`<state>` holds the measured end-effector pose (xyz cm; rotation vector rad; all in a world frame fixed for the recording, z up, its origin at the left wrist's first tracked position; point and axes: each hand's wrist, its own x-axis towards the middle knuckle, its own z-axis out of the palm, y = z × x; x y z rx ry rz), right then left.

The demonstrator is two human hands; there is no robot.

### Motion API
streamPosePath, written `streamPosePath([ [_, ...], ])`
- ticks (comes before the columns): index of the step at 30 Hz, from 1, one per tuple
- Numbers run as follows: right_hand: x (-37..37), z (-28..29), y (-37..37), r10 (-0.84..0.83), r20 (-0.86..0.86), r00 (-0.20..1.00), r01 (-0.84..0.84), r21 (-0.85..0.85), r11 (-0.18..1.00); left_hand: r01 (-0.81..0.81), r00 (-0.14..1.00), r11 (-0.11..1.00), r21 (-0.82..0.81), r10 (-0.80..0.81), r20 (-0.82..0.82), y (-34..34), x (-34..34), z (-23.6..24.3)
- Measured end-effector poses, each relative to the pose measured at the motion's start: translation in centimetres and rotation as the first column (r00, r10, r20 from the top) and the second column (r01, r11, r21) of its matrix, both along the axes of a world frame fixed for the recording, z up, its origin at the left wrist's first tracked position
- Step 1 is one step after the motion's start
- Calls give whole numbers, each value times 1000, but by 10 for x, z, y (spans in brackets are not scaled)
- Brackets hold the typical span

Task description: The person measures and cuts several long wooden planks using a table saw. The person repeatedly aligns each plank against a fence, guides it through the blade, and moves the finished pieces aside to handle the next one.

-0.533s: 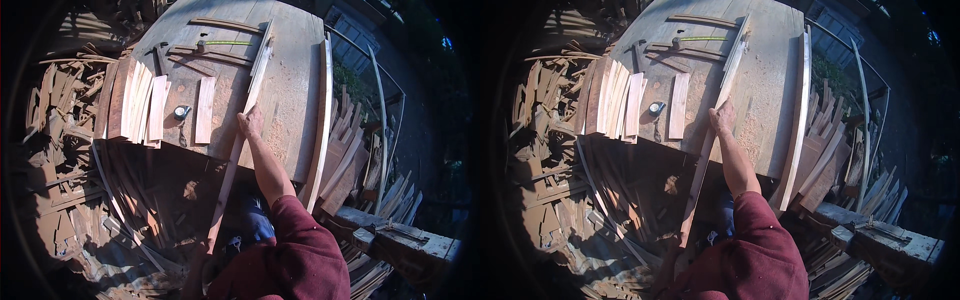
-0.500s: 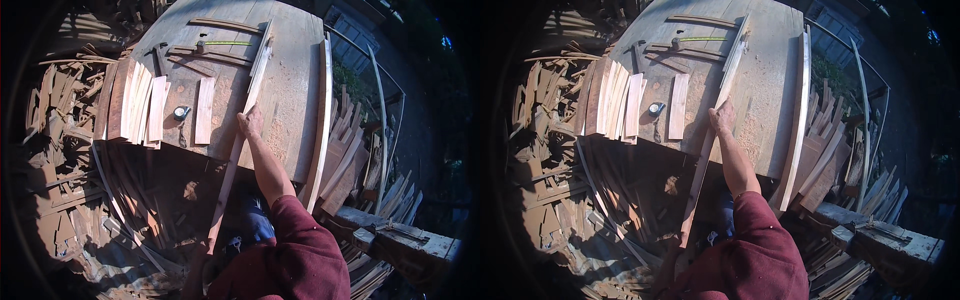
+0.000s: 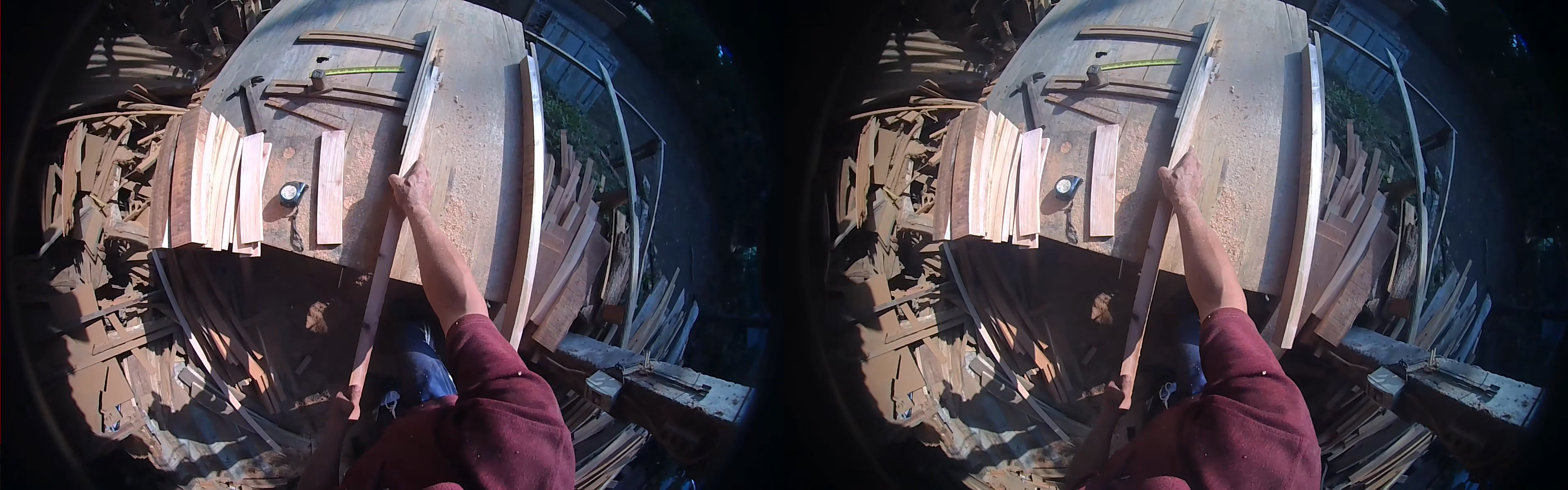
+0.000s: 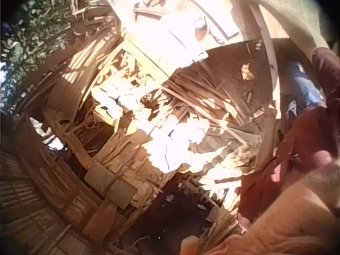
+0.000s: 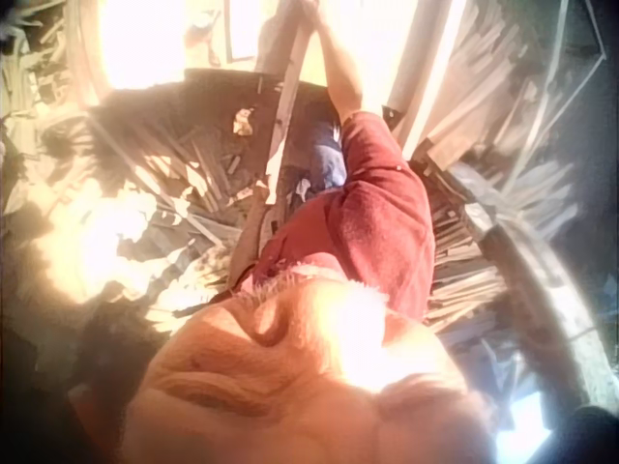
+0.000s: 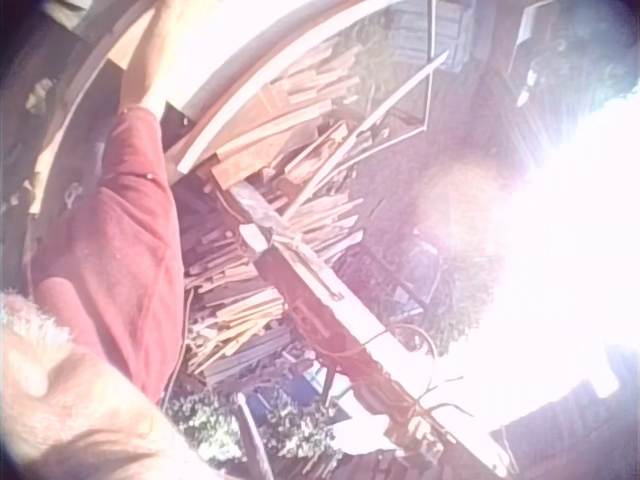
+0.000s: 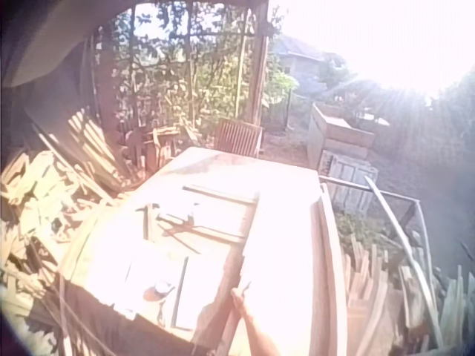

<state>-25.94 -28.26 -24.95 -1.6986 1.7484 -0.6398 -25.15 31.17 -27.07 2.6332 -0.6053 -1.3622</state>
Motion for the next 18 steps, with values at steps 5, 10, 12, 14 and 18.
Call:
streamPosePath([
  [5,2,-2,-16,24,24,999,-25,22,999,-46,991,989,-139,62,120,-10,-2,-9],
  [10,5,-10,-25,0,50,999,2,-54,999,-45,994,985,-166,60,87,-19,2,-11],
  [12,8,-12,-30,-16,62,998,21,-81,997,-56,993,984,-168,72,90,-26,4,-9],
  [14,9,-13,-37,-6,82,997,12,-80,997,-50,997,995,-91,55,49,-34,7,-7],
  [18,-7,-17,-40,3,99,995,4,-66,998,-47,999,984,-171,45,-13,-65,5,20],
])
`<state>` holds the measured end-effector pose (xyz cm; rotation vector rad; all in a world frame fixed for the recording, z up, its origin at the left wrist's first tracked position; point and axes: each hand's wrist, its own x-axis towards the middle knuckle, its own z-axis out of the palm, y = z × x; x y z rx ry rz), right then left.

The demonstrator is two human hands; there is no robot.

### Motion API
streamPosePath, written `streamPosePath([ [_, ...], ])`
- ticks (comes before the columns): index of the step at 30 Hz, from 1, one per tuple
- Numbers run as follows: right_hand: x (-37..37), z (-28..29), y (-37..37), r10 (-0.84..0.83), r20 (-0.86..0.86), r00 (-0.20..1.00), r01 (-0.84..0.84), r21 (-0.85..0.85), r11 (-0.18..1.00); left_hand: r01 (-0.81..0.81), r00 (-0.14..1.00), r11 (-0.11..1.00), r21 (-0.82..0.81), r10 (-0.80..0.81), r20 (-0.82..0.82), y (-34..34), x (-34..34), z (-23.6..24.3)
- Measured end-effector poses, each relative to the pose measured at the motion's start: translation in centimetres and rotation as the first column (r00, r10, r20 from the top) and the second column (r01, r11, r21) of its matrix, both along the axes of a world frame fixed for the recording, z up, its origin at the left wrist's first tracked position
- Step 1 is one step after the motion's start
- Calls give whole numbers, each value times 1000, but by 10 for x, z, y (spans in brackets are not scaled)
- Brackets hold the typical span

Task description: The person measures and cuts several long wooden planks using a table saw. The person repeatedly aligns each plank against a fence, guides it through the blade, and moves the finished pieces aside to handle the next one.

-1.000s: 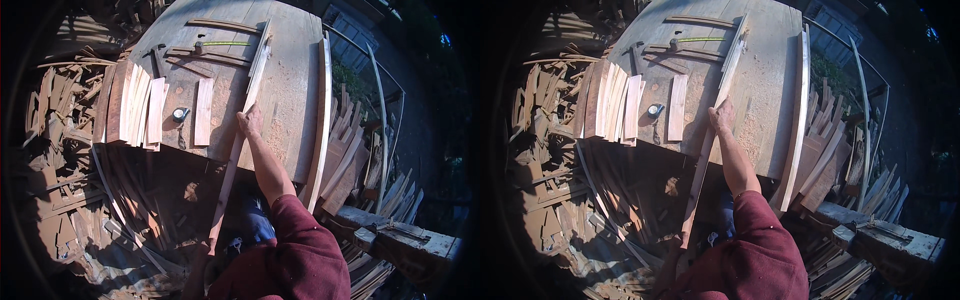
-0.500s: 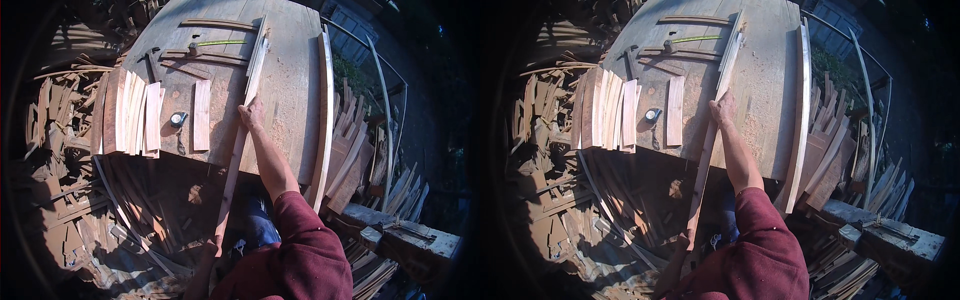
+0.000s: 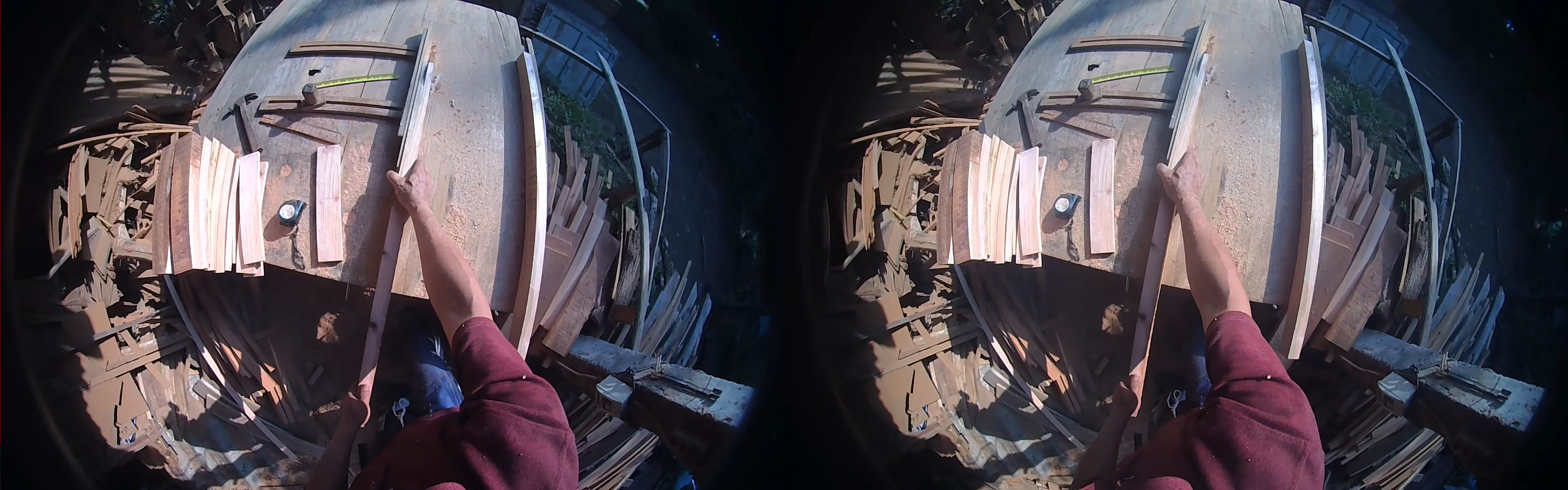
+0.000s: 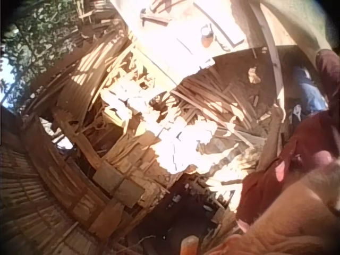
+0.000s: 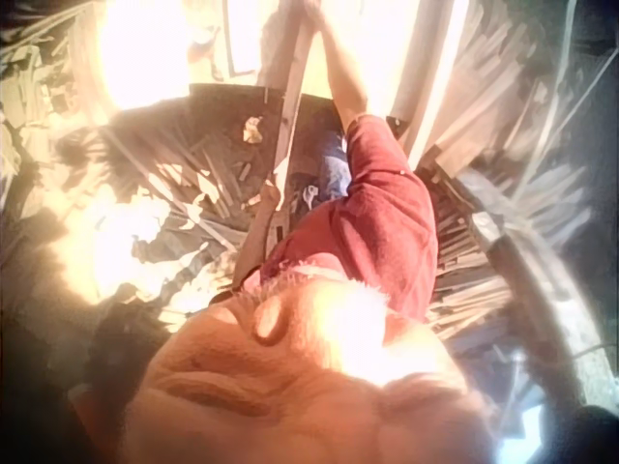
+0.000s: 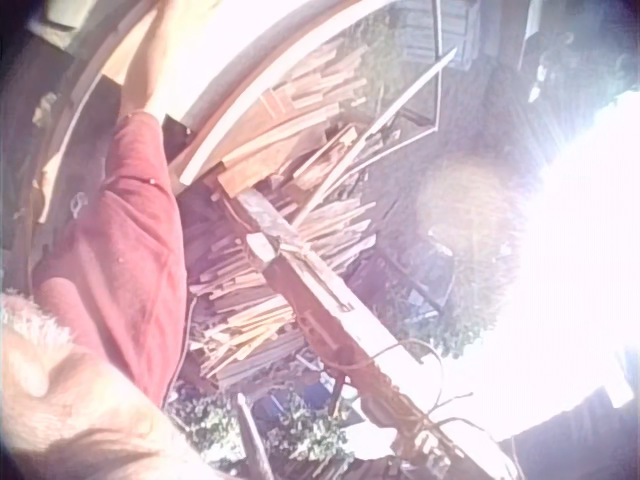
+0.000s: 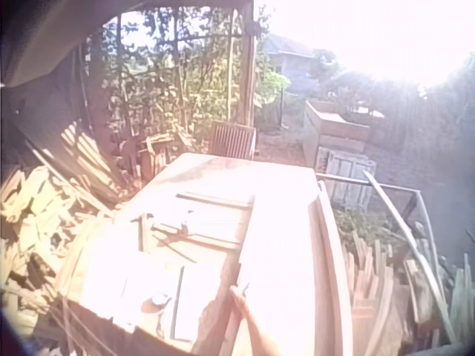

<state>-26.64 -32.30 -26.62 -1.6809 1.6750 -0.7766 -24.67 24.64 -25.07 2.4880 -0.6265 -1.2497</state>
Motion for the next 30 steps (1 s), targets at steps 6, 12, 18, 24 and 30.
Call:
streamPosePath([
  [6,0,19,154,160,50,986,-163,80,983,570,787,815,-105,-505,355,27,12,-30],
  [12,-2,38,168,125,-6,992,-121,211,970,146,988,987,-64,-149,-41,-16,10,0],
  [18,-2,28,154,93,-37,995,-86,154,984,135,985,978,-159,-150,-83,-46,10,27],
  [24,1,26,138,46,-66,997,-46,-2,999,171,979,964,-205,-189,-72,-67,11,30],
  [30,5,19,123,41,-127,991,-39,12,999,224,970,948,-225,-238,-41,-82,15,26],
])
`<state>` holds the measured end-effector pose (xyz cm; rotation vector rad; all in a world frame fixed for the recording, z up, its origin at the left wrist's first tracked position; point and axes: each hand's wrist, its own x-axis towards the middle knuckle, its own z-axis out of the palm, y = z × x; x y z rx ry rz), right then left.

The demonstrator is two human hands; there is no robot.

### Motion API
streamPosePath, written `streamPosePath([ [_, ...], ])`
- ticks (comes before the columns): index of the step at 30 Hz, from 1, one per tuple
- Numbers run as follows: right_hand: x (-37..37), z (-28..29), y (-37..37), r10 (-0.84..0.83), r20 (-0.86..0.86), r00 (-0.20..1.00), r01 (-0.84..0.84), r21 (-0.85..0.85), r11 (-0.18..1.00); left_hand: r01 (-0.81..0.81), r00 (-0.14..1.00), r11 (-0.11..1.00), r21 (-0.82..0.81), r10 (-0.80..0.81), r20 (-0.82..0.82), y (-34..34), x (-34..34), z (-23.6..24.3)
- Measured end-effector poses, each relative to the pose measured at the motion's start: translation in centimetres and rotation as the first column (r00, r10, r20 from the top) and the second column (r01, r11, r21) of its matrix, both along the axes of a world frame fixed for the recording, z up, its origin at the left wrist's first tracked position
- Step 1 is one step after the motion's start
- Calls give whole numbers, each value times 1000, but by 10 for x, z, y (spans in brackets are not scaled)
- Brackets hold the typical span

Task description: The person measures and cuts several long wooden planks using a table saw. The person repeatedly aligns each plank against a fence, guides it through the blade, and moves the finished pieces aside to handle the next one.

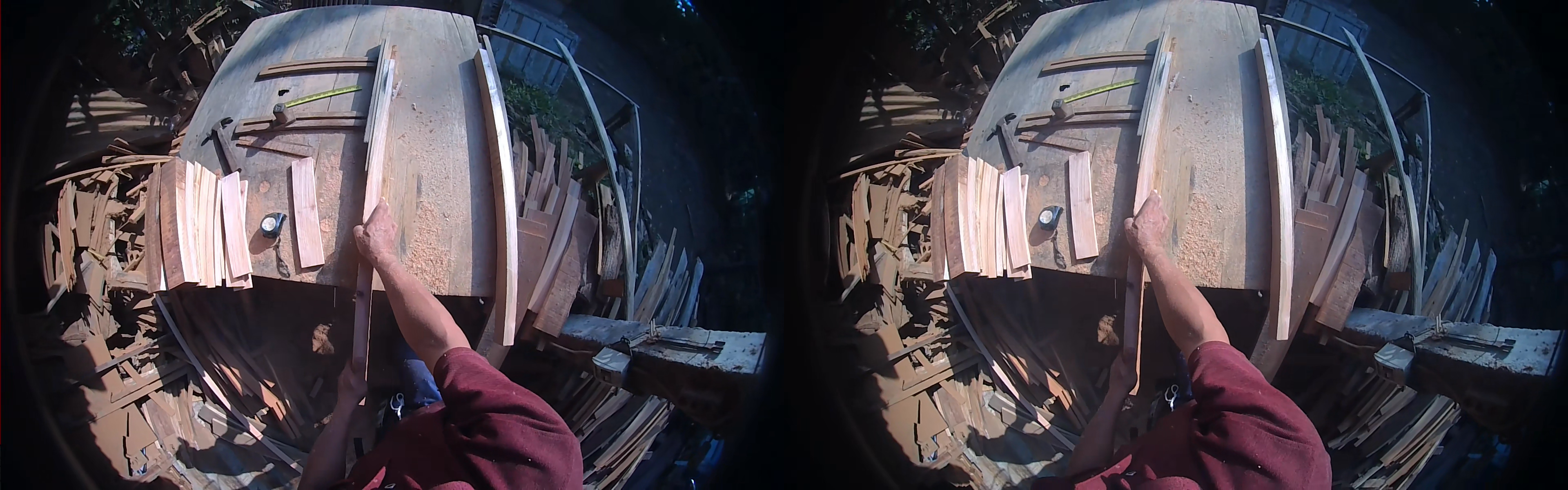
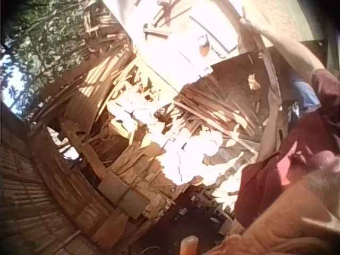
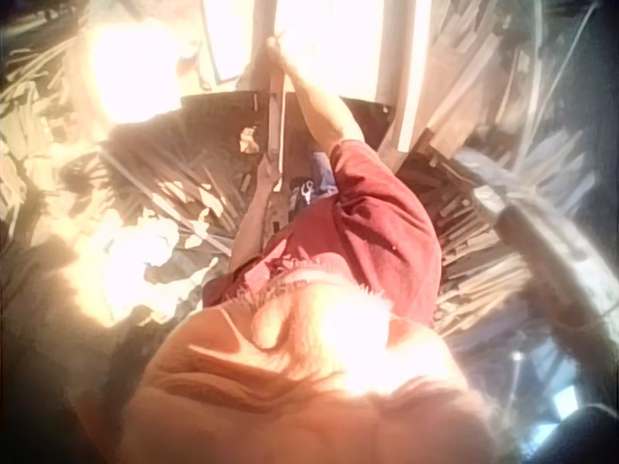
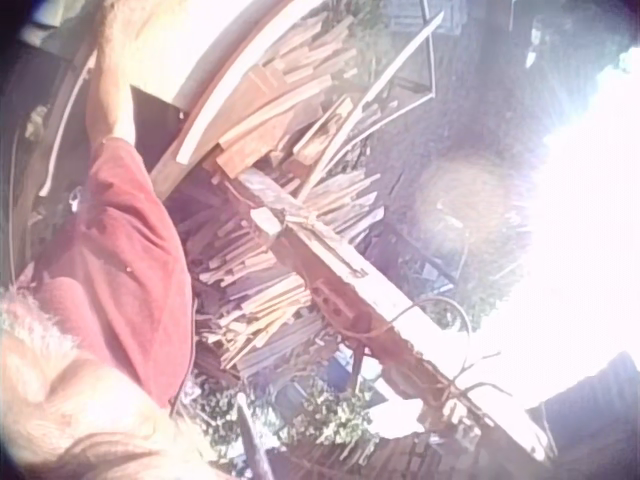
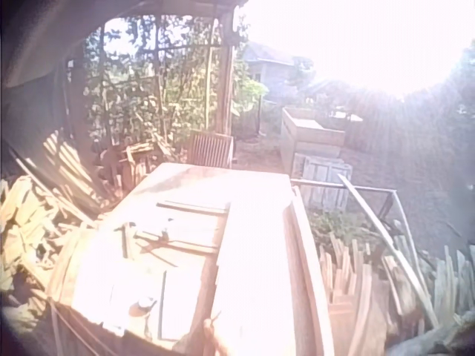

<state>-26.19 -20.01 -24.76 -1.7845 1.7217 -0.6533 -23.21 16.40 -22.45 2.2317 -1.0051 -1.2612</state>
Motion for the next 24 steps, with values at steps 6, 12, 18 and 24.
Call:
streamPosePath([
  [6,1,0,-20,-24,8,1000,24,13,1000,280,953,943,-181,-250,172,-7,7,-22],
  [12,3,8,-41,6,53,999,-14,164,986,254,963,937,-238,-222,153,-28,9,-23],
  [18,5,5,-58,-34,-24,999,35,61,998,202,976,970,-131,-188,114,-47,9,-20],
  [24,11,1,-79,-18,4,1000,17,84,996,288,949,928,-235,-244,199,-63,17,-27],
])
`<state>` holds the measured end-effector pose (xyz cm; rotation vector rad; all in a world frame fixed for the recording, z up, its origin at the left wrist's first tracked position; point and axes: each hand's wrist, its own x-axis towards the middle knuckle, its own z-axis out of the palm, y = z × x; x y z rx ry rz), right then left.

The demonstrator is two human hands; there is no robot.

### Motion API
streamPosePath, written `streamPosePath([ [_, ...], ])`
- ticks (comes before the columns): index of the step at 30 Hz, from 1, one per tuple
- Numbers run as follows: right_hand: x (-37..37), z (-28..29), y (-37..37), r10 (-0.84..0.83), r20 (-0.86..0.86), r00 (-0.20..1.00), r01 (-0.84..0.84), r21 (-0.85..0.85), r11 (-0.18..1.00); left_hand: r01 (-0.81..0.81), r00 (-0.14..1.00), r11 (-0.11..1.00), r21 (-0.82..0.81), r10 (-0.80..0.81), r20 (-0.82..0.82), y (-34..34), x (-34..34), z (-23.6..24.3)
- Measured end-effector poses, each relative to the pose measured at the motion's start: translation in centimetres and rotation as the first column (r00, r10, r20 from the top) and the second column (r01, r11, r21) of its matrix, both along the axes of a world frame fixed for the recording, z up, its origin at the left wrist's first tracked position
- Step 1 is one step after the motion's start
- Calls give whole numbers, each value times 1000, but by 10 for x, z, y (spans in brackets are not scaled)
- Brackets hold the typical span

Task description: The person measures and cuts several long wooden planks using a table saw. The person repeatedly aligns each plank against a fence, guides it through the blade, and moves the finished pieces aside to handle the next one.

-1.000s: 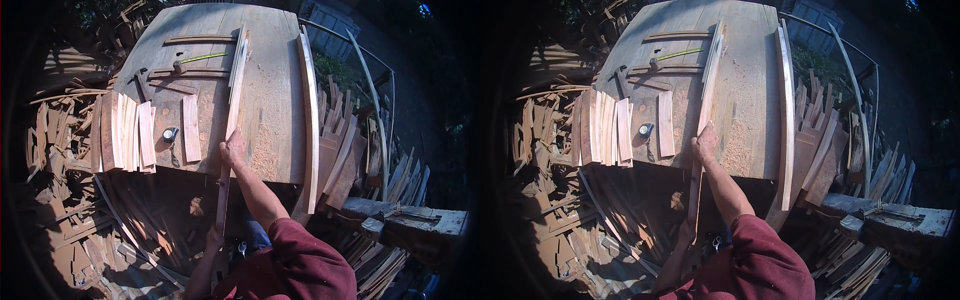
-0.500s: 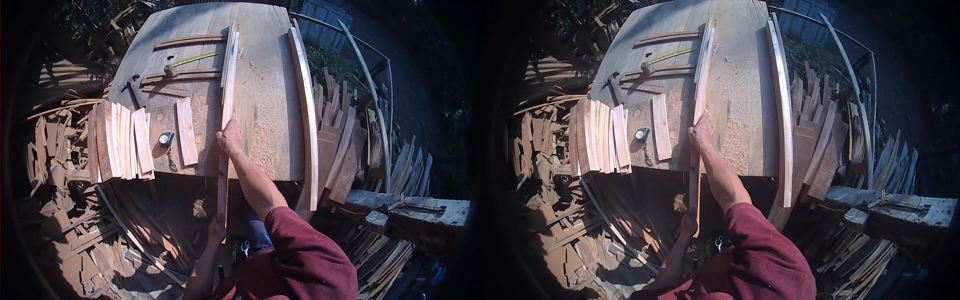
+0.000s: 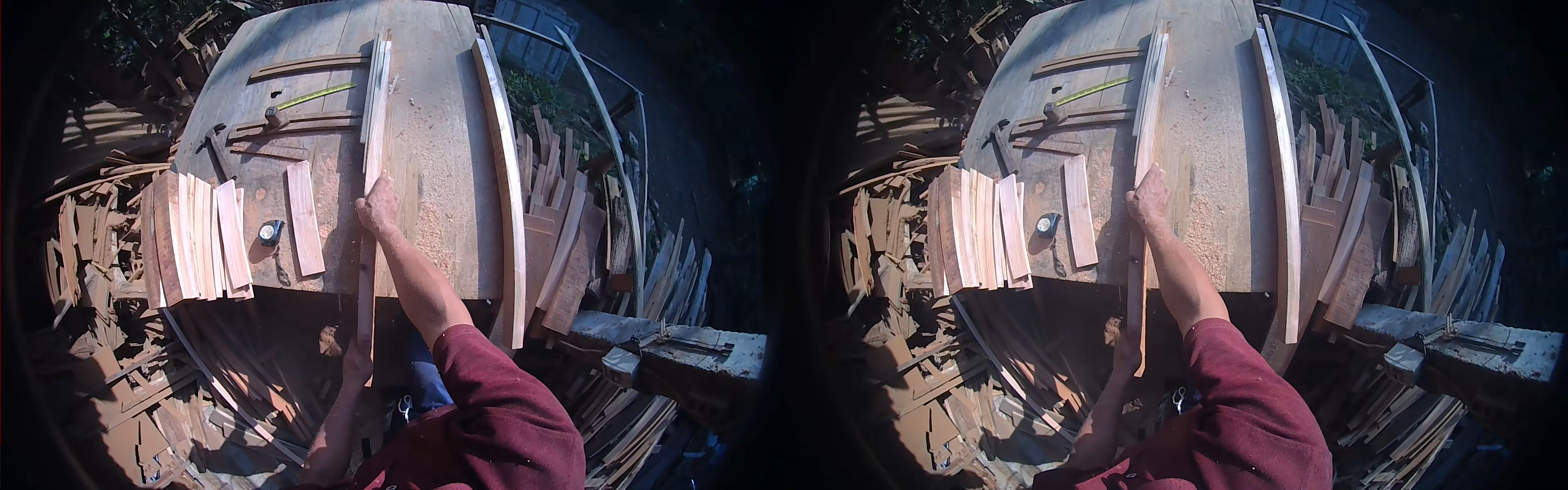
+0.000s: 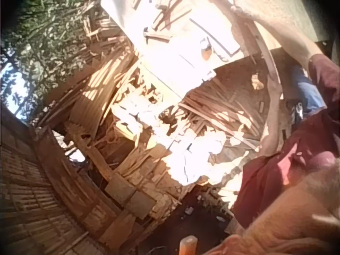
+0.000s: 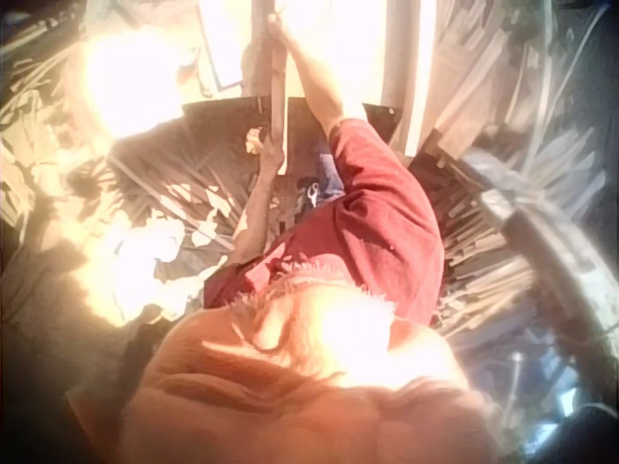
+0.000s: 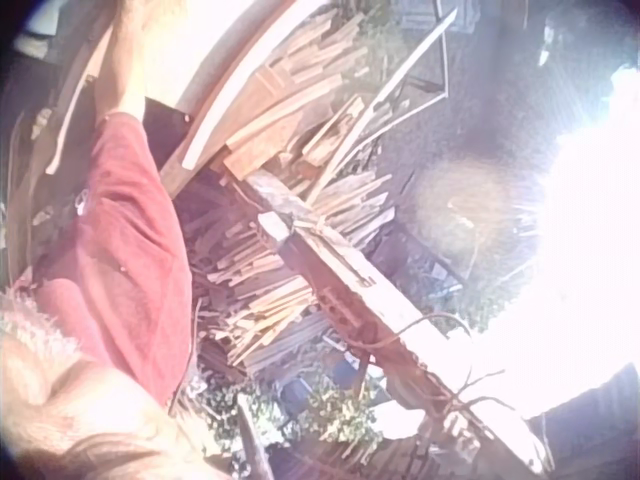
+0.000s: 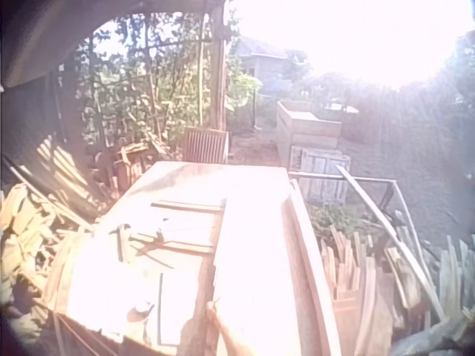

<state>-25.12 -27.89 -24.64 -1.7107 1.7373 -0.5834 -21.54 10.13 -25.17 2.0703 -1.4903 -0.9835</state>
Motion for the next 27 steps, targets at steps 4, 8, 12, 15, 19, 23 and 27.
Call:
streamPosePath([
  [4,-5,-7,-13,-18,-26,999,16,-57,998,-184,970,971,150,204,-131,-27,-6,8],
  [8,5,0,-25,7,14,1000,-7,13,1000,-307,939,938,-160,326,109,-32,-11,-3],
  [12,-3,8,-31,17,39,999,-18,40,999,-82,926,967,-241,163,340,-77,-26,60],
  [15,1,10,-40,20,49,999,-23,66,998,-9,911,1000,-17,16,412,-103,-23,73],
  [19,-1,-7,-52,-30,2,1000,30,-50,998,47,856,993,112,-98,508,-123,-26,59],
  [23,2,-7,-66,-4,9,1000,4,-8,1000,39,842,993,116,-95,531,-135,-21,46],
  [27,-11,-4,-66,20,101,995,-27,70,997,3,845,995,95,-54,532,-145,-26,52],
])
